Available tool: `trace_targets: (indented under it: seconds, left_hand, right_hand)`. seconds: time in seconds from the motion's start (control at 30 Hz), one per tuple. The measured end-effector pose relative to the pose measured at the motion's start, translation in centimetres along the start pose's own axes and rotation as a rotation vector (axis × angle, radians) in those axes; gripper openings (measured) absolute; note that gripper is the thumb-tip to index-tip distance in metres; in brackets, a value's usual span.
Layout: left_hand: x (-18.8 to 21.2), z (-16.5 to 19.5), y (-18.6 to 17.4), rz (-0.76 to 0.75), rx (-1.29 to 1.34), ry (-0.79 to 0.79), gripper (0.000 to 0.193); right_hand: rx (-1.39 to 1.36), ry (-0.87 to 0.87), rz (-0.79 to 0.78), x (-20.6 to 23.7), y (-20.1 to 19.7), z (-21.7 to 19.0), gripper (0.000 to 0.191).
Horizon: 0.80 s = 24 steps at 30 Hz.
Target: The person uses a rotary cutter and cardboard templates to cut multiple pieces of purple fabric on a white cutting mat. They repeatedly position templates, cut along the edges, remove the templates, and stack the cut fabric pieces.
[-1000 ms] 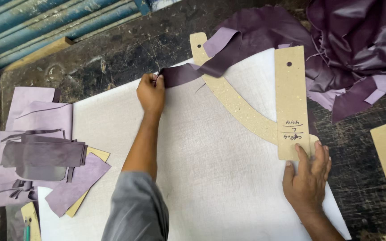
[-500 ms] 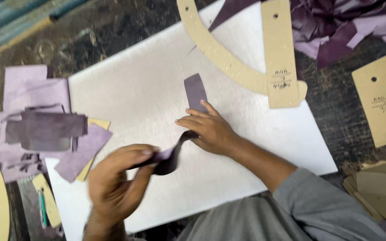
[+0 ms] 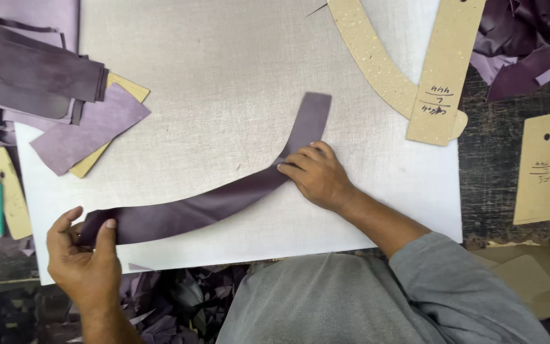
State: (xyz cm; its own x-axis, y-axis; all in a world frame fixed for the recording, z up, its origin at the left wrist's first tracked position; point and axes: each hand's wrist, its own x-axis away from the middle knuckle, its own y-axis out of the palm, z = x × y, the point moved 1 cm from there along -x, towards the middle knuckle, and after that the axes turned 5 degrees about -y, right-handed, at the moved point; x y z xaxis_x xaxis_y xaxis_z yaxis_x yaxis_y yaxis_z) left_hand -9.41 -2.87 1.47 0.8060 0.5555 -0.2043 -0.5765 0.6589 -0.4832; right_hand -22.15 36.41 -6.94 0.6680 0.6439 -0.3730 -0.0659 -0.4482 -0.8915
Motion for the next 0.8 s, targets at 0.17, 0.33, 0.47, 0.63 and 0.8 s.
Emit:
trace_targets:
  seconds: [0.17, 0.33, 0.47, 0.63, 0.8]
  left_hand:
    - [-2.3, -5.5, -0.2, 0.076, -0.283, 0.227, 0.034]
    - [-1.0, -7.1, 1.7, 0.225, -0.991, 0.495, 0.043]
    - [1.4, -8.5, 4.9, 0.099, -0.853, 0.363, 0.048]
    - [1.8, -8.3, 7.1, 0.177, -0.814, 0.277, 0.042]
    - [1.7, -5.4, 6.9, 0.161, -0.774, 0.165, 0.038]
  right_hand:
    - [0.018, -0.009, -0.100, -1.0, 1.0, -1.0, 0.025]
    - [0.018, 0.015, -0.031, -0.5, -1.1, 2.0, 0.056]
    - [0.332, 0.476, 0.093, 0.3, -6.4, 10.3, 0.065]
    - [0.153, 0.703, 0.079, 1.5, -10.9, 13.4, 0.066]
    - [0.073, 0.842, -0.072, -0.4, -12.9, 12.7, 0.076]
